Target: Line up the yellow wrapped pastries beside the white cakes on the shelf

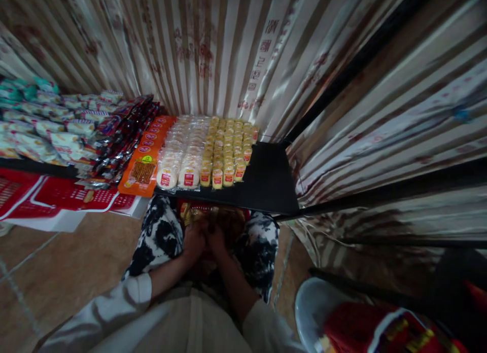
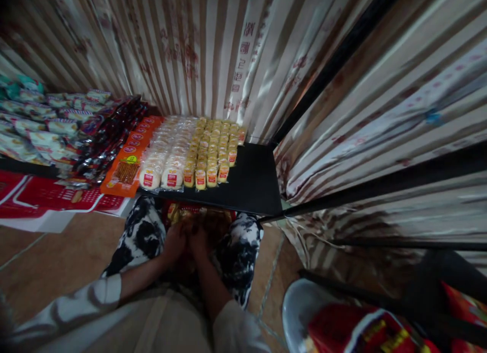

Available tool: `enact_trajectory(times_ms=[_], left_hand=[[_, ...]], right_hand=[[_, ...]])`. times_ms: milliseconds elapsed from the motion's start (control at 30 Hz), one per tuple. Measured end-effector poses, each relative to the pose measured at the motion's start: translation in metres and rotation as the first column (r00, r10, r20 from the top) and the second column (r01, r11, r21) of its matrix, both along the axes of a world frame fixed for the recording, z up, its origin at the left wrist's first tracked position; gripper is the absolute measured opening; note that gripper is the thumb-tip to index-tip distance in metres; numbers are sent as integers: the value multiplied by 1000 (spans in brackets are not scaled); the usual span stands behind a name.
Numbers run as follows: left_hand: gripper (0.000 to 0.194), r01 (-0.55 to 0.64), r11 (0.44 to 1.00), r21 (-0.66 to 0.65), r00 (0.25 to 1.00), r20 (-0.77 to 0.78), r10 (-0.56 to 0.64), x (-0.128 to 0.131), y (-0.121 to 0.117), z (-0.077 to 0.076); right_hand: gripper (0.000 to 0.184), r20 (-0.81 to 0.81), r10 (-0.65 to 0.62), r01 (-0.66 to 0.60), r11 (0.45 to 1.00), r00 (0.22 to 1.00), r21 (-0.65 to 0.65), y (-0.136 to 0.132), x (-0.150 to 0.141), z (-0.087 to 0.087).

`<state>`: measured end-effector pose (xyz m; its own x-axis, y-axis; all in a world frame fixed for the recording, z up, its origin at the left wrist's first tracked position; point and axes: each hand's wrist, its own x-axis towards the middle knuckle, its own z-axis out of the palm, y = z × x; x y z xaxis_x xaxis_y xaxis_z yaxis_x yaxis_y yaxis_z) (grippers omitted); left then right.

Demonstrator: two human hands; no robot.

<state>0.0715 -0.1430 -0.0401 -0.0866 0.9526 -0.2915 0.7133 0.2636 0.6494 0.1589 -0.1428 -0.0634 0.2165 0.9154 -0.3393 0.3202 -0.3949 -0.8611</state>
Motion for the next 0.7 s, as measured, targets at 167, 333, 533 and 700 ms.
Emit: enact_trajectory(times_ms=[167,333,533,700], left_hand=[[38,27,994,110,988,149,-43,23,-1,22],[33,7,969,245,968,240,-68,52,-1,48],[28,78,941,330,922,335,-194,83,21,71],[29,138,902,408,902,325,-285,114,50,85]], right_hand=[[27,-6,-109,109,993,994,52,-8,27,22],[32,-57,-146,155,965,988,209,-10,61,52],[33,-113,-161,189,930,980,314,4,95,79],[35,-212,-157,219,924,964,312,30,122,94]])
